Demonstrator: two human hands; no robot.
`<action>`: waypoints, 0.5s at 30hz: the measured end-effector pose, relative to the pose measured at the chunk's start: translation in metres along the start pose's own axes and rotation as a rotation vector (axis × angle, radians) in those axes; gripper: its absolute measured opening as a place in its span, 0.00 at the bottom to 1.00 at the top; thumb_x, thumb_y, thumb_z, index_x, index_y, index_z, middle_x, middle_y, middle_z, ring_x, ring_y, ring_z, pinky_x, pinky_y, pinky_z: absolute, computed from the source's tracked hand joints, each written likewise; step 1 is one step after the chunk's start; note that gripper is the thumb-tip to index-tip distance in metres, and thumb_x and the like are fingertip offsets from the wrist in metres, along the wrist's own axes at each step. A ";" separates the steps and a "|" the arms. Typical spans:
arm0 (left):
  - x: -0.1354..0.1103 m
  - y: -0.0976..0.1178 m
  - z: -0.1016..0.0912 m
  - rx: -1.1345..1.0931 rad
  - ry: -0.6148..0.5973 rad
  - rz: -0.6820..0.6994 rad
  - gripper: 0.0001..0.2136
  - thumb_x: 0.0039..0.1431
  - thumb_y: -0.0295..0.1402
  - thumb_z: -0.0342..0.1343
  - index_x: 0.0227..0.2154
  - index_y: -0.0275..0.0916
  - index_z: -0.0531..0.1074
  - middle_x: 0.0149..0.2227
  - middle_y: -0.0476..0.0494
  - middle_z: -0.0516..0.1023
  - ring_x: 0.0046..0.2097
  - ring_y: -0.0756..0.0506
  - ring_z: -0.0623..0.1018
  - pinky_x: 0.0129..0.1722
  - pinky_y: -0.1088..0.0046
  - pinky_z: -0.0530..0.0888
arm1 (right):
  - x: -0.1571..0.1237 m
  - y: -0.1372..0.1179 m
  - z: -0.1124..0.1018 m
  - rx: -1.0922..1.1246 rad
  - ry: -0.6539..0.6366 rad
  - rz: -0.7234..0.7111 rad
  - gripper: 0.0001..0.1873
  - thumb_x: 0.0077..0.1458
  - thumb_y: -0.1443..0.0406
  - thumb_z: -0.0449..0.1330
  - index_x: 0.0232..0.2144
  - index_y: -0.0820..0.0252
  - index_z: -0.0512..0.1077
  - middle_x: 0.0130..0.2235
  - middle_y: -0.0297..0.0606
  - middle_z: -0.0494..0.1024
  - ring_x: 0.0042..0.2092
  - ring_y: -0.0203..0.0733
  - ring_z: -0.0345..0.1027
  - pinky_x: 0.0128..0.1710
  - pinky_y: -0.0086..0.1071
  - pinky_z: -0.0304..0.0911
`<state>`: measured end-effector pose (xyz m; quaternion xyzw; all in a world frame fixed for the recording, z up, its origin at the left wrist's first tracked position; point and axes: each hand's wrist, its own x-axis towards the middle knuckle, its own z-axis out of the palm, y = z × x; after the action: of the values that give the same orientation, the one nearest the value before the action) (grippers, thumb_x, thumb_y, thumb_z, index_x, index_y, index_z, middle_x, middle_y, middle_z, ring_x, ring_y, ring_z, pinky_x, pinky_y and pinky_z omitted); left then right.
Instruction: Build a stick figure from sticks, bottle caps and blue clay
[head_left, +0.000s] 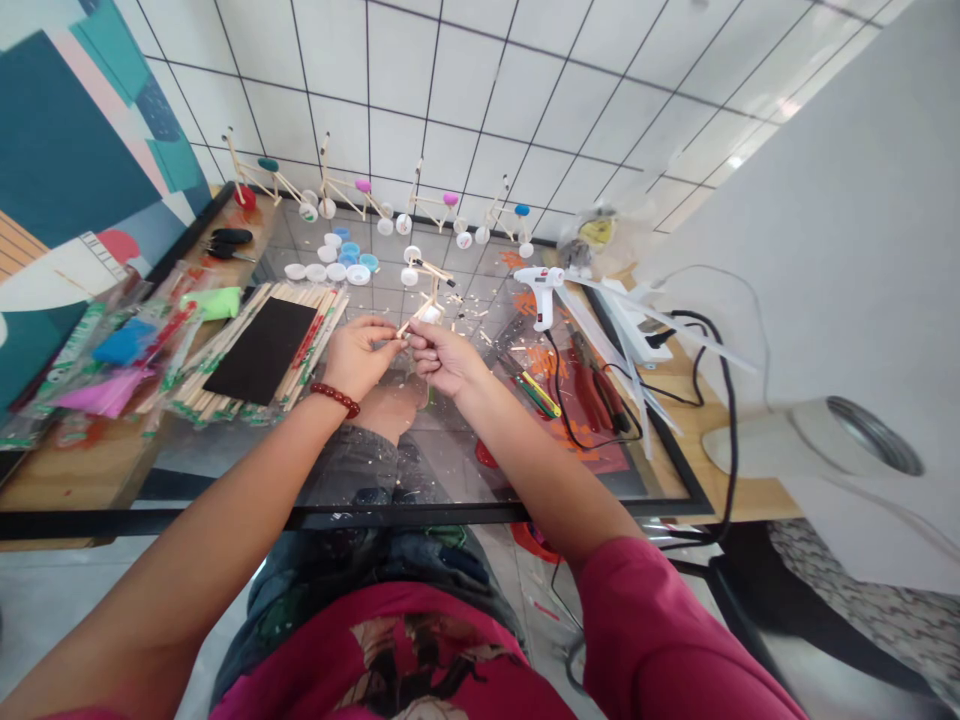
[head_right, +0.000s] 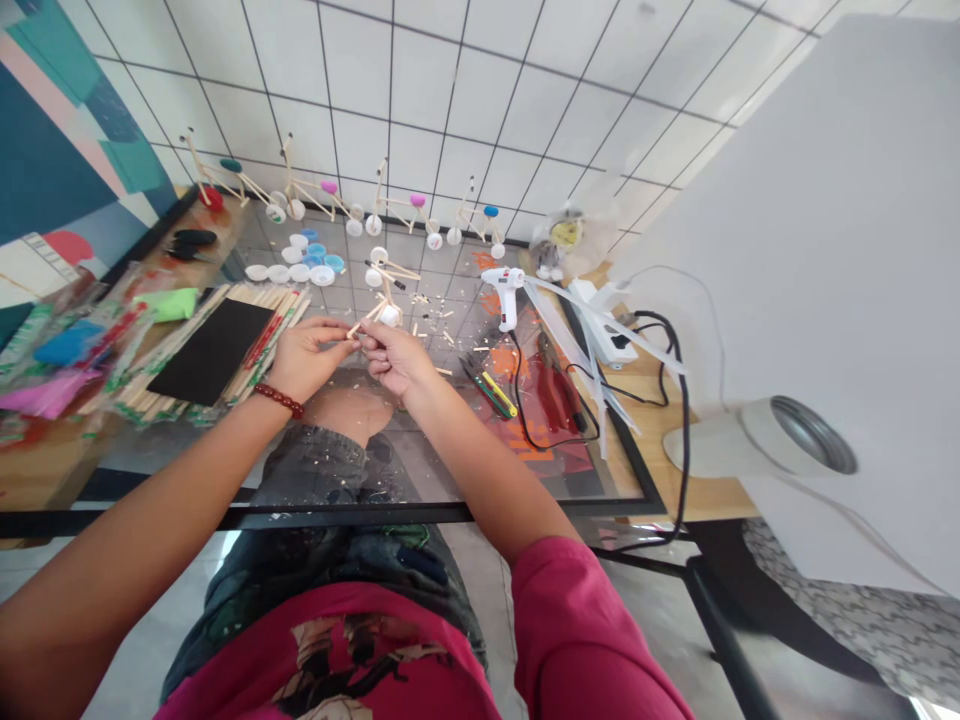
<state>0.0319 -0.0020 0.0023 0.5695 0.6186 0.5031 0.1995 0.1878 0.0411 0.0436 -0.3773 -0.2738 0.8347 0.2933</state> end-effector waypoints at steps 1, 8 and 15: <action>0.000 0.000 0.000 -0.001 -0.001 -0.001 0.02 0.52 0.32 0.71 0.29 0.44 0.88 0.42 0.44 0.88 0.46 0.39 0.86 0.57 0.58 0.81 | 0.000 0.000 0.000 0.001 0.001 0.000 0.18 0.67 0.65 0.71 0.29 0.58 0.67 0.20 0.19 0.61 0.18 0.23 0.41 0.15 0.15 0.40; 0.001 0.001 0.000 -0.013 -0.005 -0.013 0.01 0.51 0.31 0.72 0.28 0.45 0.88 0.41 0.44 0.88 0.46 0.40 0.86 0.58 0.58 0.81 | 0.001 -0.001 -0.001 0.035 -0.021 0.014 0.17 0.68 0.65 0.70 0.30 0.57 0.67 0.19 0.18 0.60 0.17 0.23 0.42 0.14 0.14 0.40; 0.001 0.004 0.001 -0.005 0.000 -0.047 0.02 0.51 0.30 0.73 0.29 0.43 0.88 0.43 0.42 0.88 0.48 0.39 0.86 0.59 0.57 0.80 | -0.002 -0.002 0.000 0.021 -0.009 0.009 0.18 0.68 0.65 0.69 0.29 0.58 0.66 0.20 0.18 0.59 0.17 0.23 0.41 0.15 0.15 0.39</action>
<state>0.0343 -0.0011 0.0060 0.5542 0.6308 0.4997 0.2127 0.1893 0.0406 0.0459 -0.3718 -0.2648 0.8404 0.2922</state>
